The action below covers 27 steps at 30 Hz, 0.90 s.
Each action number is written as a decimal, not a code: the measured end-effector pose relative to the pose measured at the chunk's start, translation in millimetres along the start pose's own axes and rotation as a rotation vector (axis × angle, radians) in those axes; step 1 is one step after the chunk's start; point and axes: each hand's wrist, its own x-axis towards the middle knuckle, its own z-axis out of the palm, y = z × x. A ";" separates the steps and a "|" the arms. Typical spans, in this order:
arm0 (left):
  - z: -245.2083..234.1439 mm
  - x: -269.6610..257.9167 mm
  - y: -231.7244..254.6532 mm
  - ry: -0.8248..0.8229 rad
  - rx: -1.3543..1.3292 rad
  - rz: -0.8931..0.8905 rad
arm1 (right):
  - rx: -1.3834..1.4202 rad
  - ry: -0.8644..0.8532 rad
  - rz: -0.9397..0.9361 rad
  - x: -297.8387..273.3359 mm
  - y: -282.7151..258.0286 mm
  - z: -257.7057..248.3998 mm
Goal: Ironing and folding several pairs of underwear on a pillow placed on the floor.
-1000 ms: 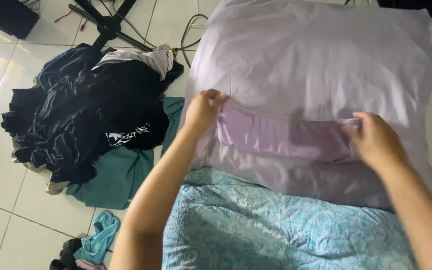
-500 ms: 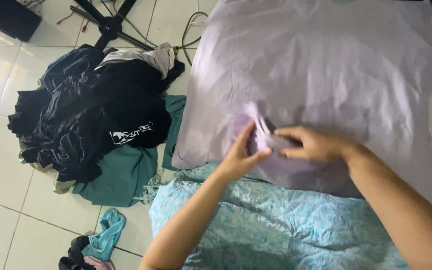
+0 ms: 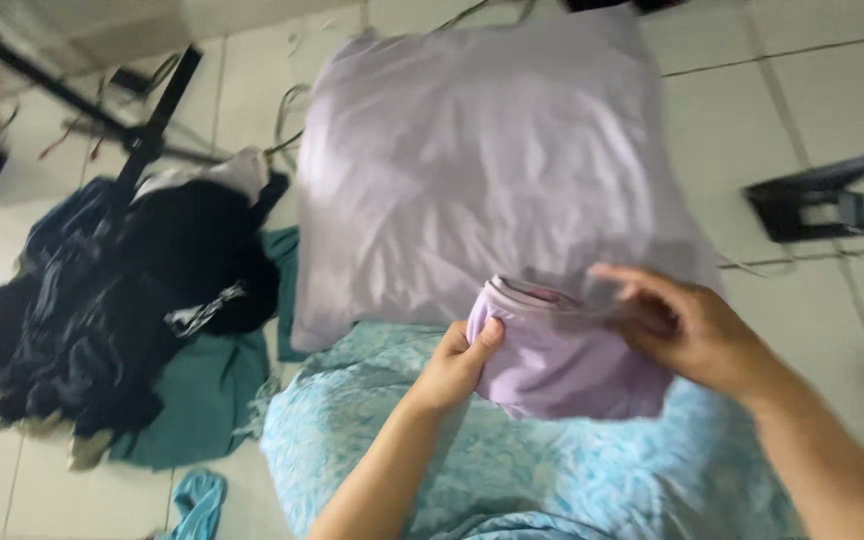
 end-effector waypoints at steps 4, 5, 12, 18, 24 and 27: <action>44.3 16.6 -0.8 -0.070 0.074 0.061 | 0.637 0.641 -0.636 25.5 107.0 67.9; 63.1 20.7 0.6 -0.080 0.062 0.026 | 1.097 0.425 -0.568 27.0 128.7 87.0; 187.9 49.2 -9.0 -0.439 0.284 0.070 | 1.797 0.348 -0.353 29.9 248.3 138.4; 214.9 55.5 -1.0 -0.467 0.393 0.088 | 1.558 1.126 0.051 16.0 386.8 68.0; 189.1 54.2 -11.7 -0.475 0.397 -0.057 | 0.969 1.508 -0.221 81.5 537.9 66.5; 175.3 49.4 -13.0 -0.397 0.375 -0.068 | 0.617 1.471 0.267 94.6 554.4 78.3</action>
